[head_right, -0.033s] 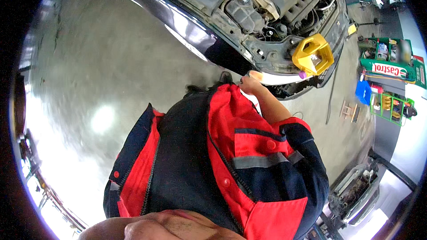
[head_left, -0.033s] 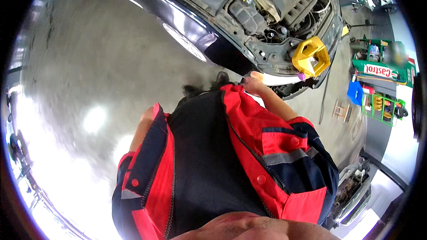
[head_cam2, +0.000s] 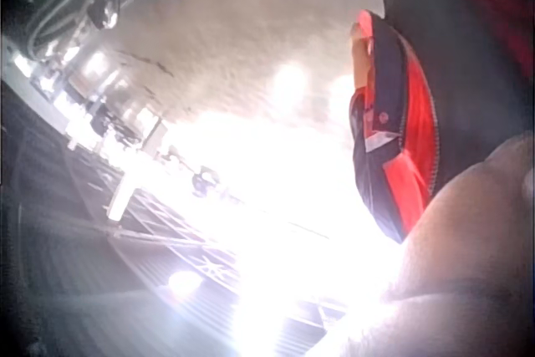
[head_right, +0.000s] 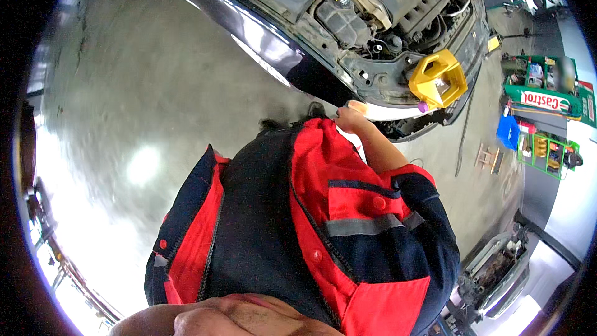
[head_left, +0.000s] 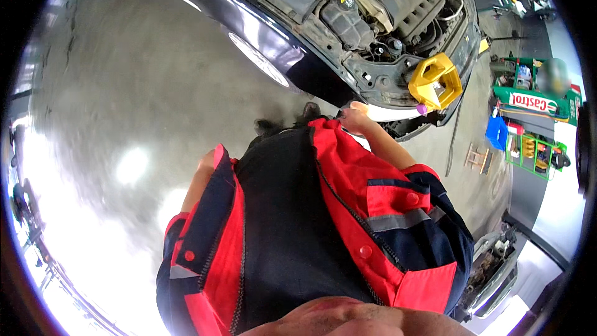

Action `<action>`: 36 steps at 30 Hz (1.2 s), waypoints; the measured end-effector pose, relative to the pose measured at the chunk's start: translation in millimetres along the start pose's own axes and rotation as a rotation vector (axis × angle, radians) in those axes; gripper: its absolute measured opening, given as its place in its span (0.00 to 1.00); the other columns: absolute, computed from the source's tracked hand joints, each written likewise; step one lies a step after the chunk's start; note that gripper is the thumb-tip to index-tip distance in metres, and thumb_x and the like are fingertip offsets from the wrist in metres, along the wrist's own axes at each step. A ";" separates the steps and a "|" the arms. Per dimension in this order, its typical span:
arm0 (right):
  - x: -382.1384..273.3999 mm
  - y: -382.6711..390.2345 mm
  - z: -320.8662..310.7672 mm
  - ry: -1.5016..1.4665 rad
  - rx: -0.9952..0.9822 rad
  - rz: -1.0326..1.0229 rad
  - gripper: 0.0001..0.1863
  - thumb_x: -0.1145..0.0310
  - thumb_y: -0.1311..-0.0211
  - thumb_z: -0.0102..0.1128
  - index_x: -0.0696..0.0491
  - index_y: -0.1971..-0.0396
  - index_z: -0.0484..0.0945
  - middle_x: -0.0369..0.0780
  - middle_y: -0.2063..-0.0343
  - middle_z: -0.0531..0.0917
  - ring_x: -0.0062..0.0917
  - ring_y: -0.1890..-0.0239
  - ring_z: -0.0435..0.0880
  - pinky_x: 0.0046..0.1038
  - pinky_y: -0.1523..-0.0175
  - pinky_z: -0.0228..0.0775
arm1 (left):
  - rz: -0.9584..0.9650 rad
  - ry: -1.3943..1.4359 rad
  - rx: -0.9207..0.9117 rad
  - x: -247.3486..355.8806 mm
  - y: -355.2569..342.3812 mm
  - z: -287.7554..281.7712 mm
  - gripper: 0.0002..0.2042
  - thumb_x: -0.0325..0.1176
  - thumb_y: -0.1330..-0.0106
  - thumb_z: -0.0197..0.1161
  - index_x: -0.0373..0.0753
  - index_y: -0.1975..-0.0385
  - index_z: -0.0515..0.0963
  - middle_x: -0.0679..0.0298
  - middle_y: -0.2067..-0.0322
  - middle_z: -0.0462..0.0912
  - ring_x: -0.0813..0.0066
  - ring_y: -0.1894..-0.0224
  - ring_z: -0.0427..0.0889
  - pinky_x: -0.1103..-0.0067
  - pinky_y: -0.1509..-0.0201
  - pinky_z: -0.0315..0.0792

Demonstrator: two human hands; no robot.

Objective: The person holds a plastic cowl vent panel, carries it to a car, and fits it into place at the base of the windshield before handling a yellow container.

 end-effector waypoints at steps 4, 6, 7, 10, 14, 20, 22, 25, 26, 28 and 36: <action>10.4 -14.7 -7.0 0.239 0.014 -0.050 0.23 0.51 0.41 0.54 0.57 0.62 0.82 0.52 0.60 0.83 0.48 0.53 0.81 0.40 0.48 0.73 | 0.153 -0.199 -0.016 -23.2 -26.4 44.2 0.20 0.47 0.37 0.55 0.37 0.54 0.78 0.44 0.51 0.79 0.47 0.45 0.77 0.63 0.44 0.72; 29.1 -31.8 3.7 0.225 0.057 -0.179 0.19 0.53 0.43 0.55 0.52 0.63 0.83 0.52 0.66 0.84 0.47 0.57 0.82 0.43 0.50 0.73 | 0.199 -0.259 -0.005 -38.3 -13.6 68.1 0.20 0.47 0.37 0.55 0.38 0.54 0.78 0.45 0.51 0.79 0.47 0.46 0.77 0.63 0.44 0.72; 13.3 -35.5 0.5 0.203 -0.037 -0.275 0.18 0.53 0.43 0.55 0.51 0.64 0.83 0.52 0.66 0.84 0.47 0.58 0.83 0.43 0.51 0.73 | 0.187 -0.263 0.016 -52.7 -1.6 83.4 0.20 0.47 0.37 0.55 0.38 0.54 0.78 0.45 0.51 0.79 0.47 0.46 0.77 0.63 0.44 0.72; 22.4 -39.7 -5.1 0.202 -0.194 -0.254 0.18 0.52 0.41 0.54 0.51 0.63 0.82 0.53 0.65 0.83 0.47 0.56 0.82 0.43 0.52 0.73 | -0.051 -0.011 0.006 20.8 10.9 55.4 0.17 0.45 0.36 0.55 0.39 0.56 0.78 0.49 0.54 0.82 0.48 0.49 0.79 0.64 0.46 0.73; -5.4 -49.4 -29.1 0.042 -0.295 -0.401 0.22 0.51 0.39 0.53 0.54 0.56 0.80 0.52 0.61 0.84 0.48 0.54 0.82 0.42 0.51 0.73 | 0.117 0.011 0.142 31.0 28.9 91.2 0.15 0.43 0.32 0.53 0.40 0.57 0.79 0.51 0.60 0.84 0.52 0.55 0.81 0.68 0.49 0.73; -88.3 -78.8 -64.5 0.242 -0.253 -0.543 0.21 0.58 0.40 0.55 0.59 0.55 0.79 0.54 0.59 0.83 0.48 0.53 0.81 0.43 0.47 0.72 | -0.266 0.684 0.256 -26.2 93.3 152.7 0.16 0.43 0.33 0.53 0.37 0.59 0.80 0.48 0.57 0.82 0.50 0.53 0.80 0.66 0.47 0.74; -126.6 -83.7 -87.2 0.274 -0.220 -0.524 0.21 0.57 0.39 0.55 0.59 0.54 0.79 0.54 0.60 0.83 0.48 0.54 0.81 0.43 0.48 0.73 | -0.344 0.451 0.201 -48.9 109.9 161.5 0.18 0.45 0.36 0.56 0.35 0.61 0.80 0.44 0.56 0.81 0.47 0.51 0.80 0.63 0.46 0.74; -187.1 -110.7 -104.6 0.334 -0.191 -0.593 0.20 0.57 0.38 0.54 0.59 0.57 0.79 0.54 0.60 0.83 0.47 0.55 0.82 0.43 0.49 0.73 | -0.440 0.382 0.114 -79.8 117.1 155.9 0.17 0.45 0.34 0.54 0.35 0.61 0.79 0.43 0.57 0.81 0.46 0.53 0.80 0.62 0.48 0.74; -207.6 -123.8 -105.3 0.371 -0.203 -0.598 0.20 0.58 0.38 0.54 0.59 0.57 0.79 0.54 0.60 0.83 0.47 0.55 0.82 0.43 0.49 0.73 | -0.437 0.399 0.108 -83.4 115.1 159.0 0.17 0.44 0.34 0.54 0.35 0.61 0.79 0.43 0.58 0.81 0.46 0.53 0.80 0.61 0.48 0.74; -238.0 -136.5 -104.0 0.365 -0.171 -0.589 0.20 0.58 0.40 0.53 0.59 0.59 0.79 0.56 0.59 0.82 0.49 0.54 0.81 0.43 0.48 0.72 | -0.372 0.412 0.098 -101.5 98.3 145.2 0.17 0.44 0.34 0.54 0.35 0.62 0.79 0.44 0.58 0.81 0.46 0.54 0.80 0.61 0.48 0.74; -264.2 -214.7 -88.7 0.245 -0.062 -0.390 0.19 0.60 0.40 0.53 0.62 0.62 0.78 0.58 0.66 0.82 0.50 0.61 0.83 0.46 0.57 0.74 | -0.036 0.227 0.311 -182.8 45.1 -52.7 0.16 0.43 0.33 0.53 0.34 0.62 0.79 0.45 0.59 0.81 0.45 0.55 0.80 0.60 0.50 0.74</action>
Point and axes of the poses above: each hand's wrist, its own y-axis away from the middle knuckle, its own z-axis out of the palm, x = y × z, the point moved 5 cm from there along -y, towards the middle knuckle
